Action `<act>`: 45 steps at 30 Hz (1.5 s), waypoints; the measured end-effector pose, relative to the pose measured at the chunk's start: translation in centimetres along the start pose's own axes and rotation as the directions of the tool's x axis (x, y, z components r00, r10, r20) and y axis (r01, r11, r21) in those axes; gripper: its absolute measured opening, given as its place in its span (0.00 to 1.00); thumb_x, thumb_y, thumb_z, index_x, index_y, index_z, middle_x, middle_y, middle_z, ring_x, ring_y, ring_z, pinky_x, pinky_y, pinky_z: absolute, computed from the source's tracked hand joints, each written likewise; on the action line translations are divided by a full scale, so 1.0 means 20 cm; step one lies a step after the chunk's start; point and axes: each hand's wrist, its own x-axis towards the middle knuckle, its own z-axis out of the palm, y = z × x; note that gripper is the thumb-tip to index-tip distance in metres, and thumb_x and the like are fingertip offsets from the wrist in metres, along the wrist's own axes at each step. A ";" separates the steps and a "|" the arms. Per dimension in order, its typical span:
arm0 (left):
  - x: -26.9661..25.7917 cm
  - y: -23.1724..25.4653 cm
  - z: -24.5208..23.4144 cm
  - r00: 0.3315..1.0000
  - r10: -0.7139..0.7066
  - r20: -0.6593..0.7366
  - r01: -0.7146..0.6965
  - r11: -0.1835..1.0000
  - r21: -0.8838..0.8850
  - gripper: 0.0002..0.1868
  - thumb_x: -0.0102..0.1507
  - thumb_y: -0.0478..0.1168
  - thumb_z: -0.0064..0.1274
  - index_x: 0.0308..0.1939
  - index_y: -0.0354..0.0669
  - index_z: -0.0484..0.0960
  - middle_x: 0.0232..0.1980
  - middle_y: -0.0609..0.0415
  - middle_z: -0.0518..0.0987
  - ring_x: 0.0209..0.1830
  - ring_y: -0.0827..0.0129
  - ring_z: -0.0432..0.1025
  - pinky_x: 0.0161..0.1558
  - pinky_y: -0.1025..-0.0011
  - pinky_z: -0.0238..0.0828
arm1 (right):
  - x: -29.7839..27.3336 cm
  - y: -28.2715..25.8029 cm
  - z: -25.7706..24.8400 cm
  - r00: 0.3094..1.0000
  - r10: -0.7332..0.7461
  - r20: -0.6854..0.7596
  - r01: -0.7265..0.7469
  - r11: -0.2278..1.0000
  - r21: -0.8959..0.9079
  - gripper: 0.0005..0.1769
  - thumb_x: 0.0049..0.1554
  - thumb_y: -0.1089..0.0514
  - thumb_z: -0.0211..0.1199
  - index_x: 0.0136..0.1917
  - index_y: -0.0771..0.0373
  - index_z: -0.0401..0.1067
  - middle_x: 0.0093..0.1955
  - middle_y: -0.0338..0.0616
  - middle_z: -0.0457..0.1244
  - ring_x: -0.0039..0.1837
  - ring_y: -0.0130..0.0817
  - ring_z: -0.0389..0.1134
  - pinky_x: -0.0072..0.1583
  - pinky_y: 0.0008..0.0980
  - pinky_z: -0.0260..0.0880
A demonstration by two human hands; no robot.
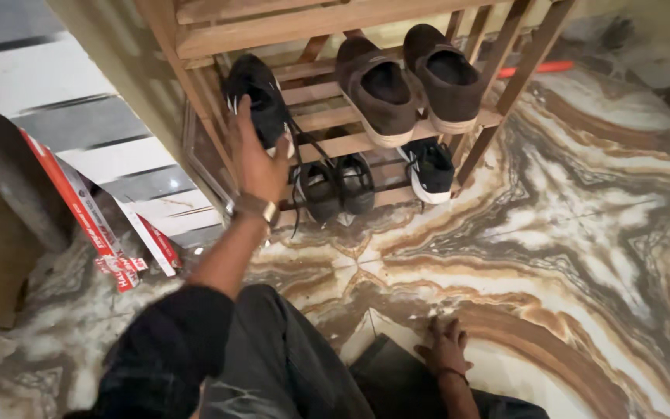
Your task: The person removes shoes from a wooden shoe rack, places them on the floor, and then rearranges them back onto the rack. The person handles multiple pairs of shoes, including sneakers and slip-ons, by hand.
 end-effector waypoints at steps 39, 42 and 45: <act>-0.83 0.39 1.11 0.887 -0.382 0.257 0.423 0.898 -0.125 0.22 0.54 0.40 0.72 0.45 0.40 0.77 0.37 0.37 0.80 0.40 0.37 0.74 0.37 0.49 0.68 | -0.05 -0.10 -0.05 0.996 0.089 0.010 -0.090 0.994 0.061 0.59 0.47 0.44 0.78 0.81 0.28 0.43 0.88 0.37 0.26 0.87 0.53 0.28 0.67 0.86 0.49; -0.79 0.25 1.34 0.908 -0.317 0.275 0.371 0.912 -0.173 0.20 0.55 0.35 0.68 0.47 0.40 0.76 0.41 0.37 0.81 0.44 0.37 0.75 0.41 0.49 0.70 | -0.06 -0.09 -0.04 0.998 0.065 -0.008 -0.064 0.996 0.065 0.59 0.47 0.44 0.78 0.81 0.28 0.44 0.88 0.40 0.25 0.86 0.56 0.26 0.66 0.87 0.46; -0.73 0.16 1.52 0.894 -0.295 0.338 0.349 0.931 -0.111 0.21 0.51 0.32 0.68 0.45 0.39 0.75 0.46 0.36 0.81 0.46 0.38 0.75 0.45 0.50 0.70 | -0.05 -0.11 -0.05 0.997 0.076 0.016 -0.076 0.996 0.052 0.59 0.47 0.43 0.78 0.80 0.28 0.42 0.88 0.39 0.26 0.86 0.57 0.26 0.66 0.87 0.48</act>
